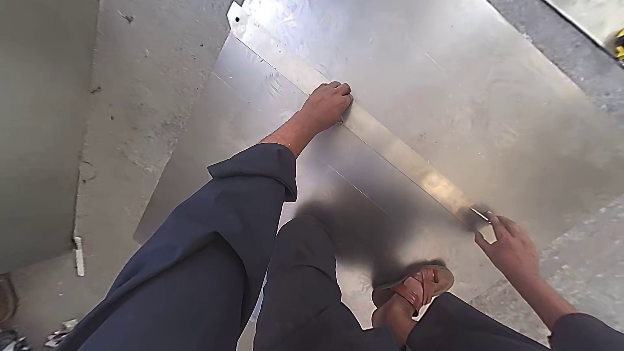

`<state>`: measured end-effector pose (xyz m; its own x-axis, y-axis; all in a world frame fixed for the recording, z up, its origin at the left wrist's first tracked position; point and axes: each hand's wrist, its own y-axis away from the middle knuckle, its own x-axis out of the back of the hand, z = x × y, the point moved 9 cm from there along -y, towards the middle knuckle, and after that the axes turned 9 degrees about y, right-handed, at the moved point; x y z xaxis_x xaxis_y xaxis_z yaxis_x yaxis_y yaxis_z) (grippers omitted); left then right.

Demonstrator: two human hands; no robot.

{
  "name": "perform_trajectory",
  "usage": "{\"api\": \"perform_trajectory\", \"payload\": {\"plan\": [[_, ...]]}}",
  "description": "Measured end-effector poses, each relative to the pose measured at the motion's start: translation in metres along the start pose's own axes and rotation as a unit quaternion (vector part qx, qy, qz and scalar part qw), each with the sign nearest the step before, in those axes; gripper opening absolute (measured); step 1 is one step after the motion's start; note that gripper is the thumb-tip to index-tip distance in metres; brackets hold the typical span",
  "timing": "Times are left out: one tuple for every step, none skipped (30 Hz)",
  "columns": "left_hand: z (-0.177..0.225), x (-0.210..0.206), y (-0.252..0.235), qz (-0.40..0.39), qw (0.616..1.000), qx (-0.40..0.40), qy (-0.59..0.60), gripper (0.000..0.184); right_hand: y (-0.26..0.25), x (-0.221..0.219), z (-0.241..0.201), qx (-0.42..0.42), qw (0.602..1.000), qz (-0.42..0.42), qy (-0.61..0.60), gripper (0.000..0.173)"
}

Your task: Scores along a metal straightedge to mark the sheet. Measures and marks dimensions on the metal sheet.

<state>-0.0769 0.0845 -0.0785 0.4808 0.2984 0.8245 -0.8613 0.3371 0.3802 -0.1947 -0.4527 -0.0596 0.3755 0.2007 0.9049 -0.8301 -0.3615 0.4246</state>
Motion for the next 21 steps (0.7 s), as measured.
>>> {"api": "perform_trajectory", "payload": {"plan": [[-0.0004,-0.0008,0.0006,-0.001,1.0,0.002,0.002,0.047,0.0002,-0.0008,-0.0004,0.001,1.0,-0.005,0.001,0.064],[-0.0006,-0.0005,0.0007,-0.001,1.0,0.002,0.003,0.047,-0.0002,-0.0013,-0.0007,-0.001,1.0,-0.011,0.0,0.064],[-0.0004,0.0004,0.0009,0.001,1.0,0.001,0.003,0.046,-0.0005,-0.0012,-0.001,0.001,1.0,-0.014,-0.001,0.064],[-0.0007,0.0022,0.0008,0.005,1.0,-0.004,0.007,0.046,-0.0017,-0.0005,-0.0015,0.003,1.0,-0.013,-0.002,0.065],[-0.0011,0.0031,0.0004,0.008,1.0,-0.01,0.006,0.046,-0.0025,0.0005,-0.0017,0.005,1.0,-0.009,0.0,0.065],[-0.001,0.0022,0.0009,0.008,1.0,-0.014,0.007,0.046,-0.0015,0.0008,-0.0019,0.006,1.0,-0.007,0.003,0.064],[-0.0009,0.0018,0.001,0.006,1.0,-0.018,0.004,0.045,-0.0005,0.0003,-0.0025,0.007,1.0,-0.006,0.005,0.065],[-0.001,0.0025,0.0001,0.002,1.0,-0.02,-0.001,0.045,-0.0008,-0.0011,-0.0025,0.004,1.0,-0.007,0.005,0.065],[-0.0009,0.0027,-0.0009,-0.006,1.0,-0.02,-0.007,0.044,-0.0005,-0.0027,-0.002,0.0,1.0,-0.01,0.006,0.065],[-0.0006,0.0026,-0.0019,-0.009,1.0,-0.023,-0.013,0.044,-0.0001,-0.0039,-0.001,-0.004,1.0,-0.017,0.006,0.065],[-0.0006,0.0035,-0.0038,-0.009,1.0,-0.025,-0.016,0.043,-0.0007,-0.0043,-0.0002,-0.007,1.0,-0.02,0.007,0.066],[-0.0005,0.0043,-0.0053,-0.006,0.999,-0.028,-0.017,0.043,-0.0014,-0.0039,0.0005,-0.008,1.0,-0.021,0.008,0.066],[0.0,0.0041,-0.0057,-0.005,0.999,-0.029,-0.017,0.043,-0.0011,-0.0038,0.0009,-0.009,1.0,-0.023,0.008,0.066],[0.0008,0.0036,-0.0049,-0.004,0.999,-0.031,-0.016,0.042,-0.0004,-0.0036,0.0007,-0.007,1.0,-0.024,0.008,0.065],[0.0014,0.0037,-0.0041,-0.005,0.999,-0.033,-0.017,0.042,-0.0006,-0.0035,0.0004,-0.007,1.0,-0.024,0.007,0.065],[0.0013,0.0046,-0.0048,-0.007,0.999,-0.034,-0.02,0.043,-0.0021,-0.0032,-0.0001,-0.006,1.0,-0.02,0.008,0.065],[0.001,0.0051,-0.0059,-0.009,0.999,-0.035,-0.023,0.043,-0.0027,-0.0031,0.0003,-0.007,1.0,-0.02,0.008,0.065],[0.0011,0.0042,-0.0061,-0.013,0.999,-0.034,-0.023,0.044,-0.0015,-0.0027,0.0005,-0.005,1.0,-0.019,0.008,0.065],[0.0014,0.0035,-0.0057,-0.016,0.999,-0.032,-0.021,0.044,-0.0003,-0.0021,0.0004,-0.004,1.0,-0.017,0.006,0.065],[0.001,0.0041,-0.0058,-0.017,0.999,-0.03,-0.02,0.045,-0.0009,-0.0017,0.0001,-0.003,1.0,-0.013,0.004,0.064],[0.0008,0.0049,-0.0061,-0.015,0.999,-0.03,-0.016,0.044,-0.0019,-0.0013,-0.0003,-0.003,1.0,-0.012,0.004,0.064]]}}
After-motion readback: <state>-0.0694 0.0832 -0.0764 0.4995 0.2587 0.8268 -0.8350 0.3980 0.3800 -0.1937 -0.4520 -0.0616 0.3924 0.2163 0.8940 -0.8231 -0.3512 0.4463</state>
